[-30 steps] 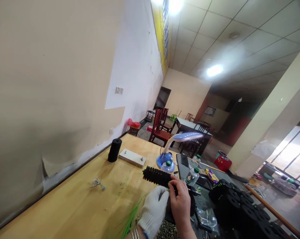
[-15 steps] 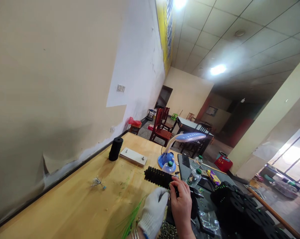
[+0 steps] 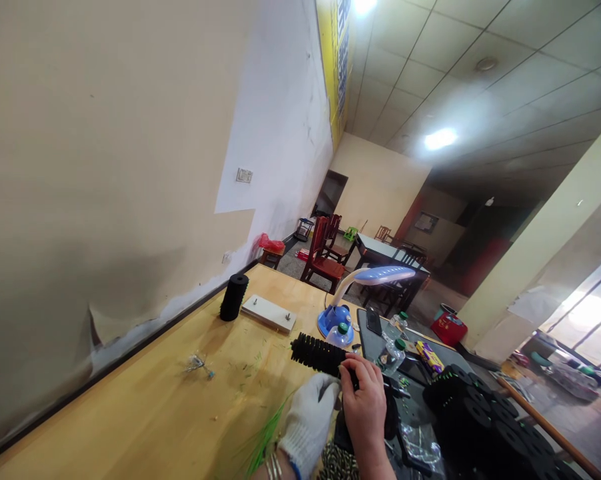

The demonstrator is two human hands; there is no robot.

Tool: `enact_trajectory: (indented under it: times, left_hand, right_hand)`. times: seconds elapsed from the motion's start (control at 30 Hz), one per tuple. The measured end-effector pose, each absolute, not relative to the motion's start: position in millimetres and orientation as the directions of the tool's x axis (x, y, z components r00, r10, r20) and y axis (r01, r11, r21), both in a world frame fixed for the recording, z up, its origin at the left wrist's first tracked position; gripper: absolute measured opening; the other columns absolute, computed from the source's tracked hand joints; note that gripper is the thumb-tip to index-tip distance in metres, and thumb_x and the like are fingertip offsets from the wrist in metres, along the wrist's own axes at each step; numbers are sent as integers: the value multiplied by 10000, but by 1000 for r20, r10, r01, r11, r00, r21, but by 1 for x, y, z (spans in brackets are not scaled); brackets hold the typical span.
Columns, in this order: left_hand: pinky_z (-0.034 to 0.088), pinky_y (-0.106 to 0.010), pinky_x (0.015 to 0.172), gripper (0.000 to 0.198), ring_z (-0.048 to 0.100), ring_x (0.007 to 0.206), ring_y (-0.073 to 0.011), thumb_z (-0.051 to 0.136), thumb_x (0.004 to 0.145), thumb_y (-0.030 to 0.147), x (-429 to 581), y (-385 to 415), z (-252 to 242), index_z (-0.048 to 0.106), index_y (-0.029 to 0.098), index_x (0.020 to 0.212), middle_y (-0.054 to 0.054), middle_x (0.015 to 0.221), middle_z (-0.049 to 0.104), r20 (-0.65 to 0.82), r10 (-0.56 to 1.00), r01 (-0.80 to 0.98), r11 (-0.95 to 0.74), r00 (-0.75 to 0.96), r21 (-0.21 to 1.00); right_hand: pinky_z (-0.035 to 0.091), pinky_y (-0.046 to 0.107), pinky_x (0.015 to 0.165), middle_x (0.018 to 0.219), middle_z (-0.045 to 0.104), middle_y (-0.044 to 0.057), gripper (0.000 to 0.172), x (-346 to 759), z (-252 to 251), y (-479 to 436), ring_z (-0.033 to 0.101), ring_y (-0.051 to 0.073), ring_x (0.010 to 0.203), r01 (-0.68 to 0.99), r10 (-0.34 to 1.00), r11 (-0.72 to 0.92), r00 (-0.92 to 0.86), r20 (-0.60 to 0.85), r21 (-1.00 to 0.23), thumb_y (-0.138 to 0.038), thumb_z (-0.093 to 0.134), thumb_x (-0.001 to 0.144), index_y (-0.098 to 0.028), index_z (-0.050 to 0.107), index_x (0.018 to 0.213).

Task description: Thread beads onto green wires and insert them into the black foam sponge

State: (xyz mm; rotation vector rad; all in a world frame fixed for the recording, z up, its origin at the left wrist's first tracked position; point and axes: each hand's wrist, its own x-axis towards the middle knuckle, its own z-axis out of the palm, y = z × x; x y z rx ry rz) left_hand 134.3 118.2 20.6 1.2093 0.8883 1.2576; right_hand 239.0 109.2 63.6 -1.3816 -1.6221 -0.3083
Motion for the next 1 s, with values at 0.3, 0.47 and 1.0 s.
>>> enact_trajectory:
  times: [0.3, 0.47, 1.0]
  left_hand:
    - [406, -258, 587, 253, 547, 650, -163, 494, 814, 377, 138, 122, 21, 595, 172, 707, -7, 662, 617, 100, 986, -122, -84, 130, 989]
    - [359, -253, 564, 237, 526, 593, -148, 509, 807, 367, 140, 123, 19, 579, 190, 666, 14, 612, 604, 66, 993, -71, -59, 93, 996]
    - [350, -270, 581, 219, 545, 585, -167, 517, 797, 356, 142, 126, 15, 591, 194, 669, 10, 584, 612, 19, 998, -57, -16, 56, 998]
  right_hand:
    - [437, 378, 863, 952, 703, 69, 155, 238, 69, 113, 587, 243, 922, 890, 684, 264, 100, 723, -373, -299, 564, 862, -224, 674, 783]
    - [428, 378, 872, 953, 702, 62, 153, 244, 76, 114, 592, 244, 919, 866, 755, 248, 107, 646, -434, -304, 573, 839, -228, 678, 758]
    - [415, 333, 784, 835, 666, 33, 105, 246, 85, 118, 576, 232, 828, 858, 811, 237, 83, 579, -456, -280, 569, 824, -232, 609, 739]
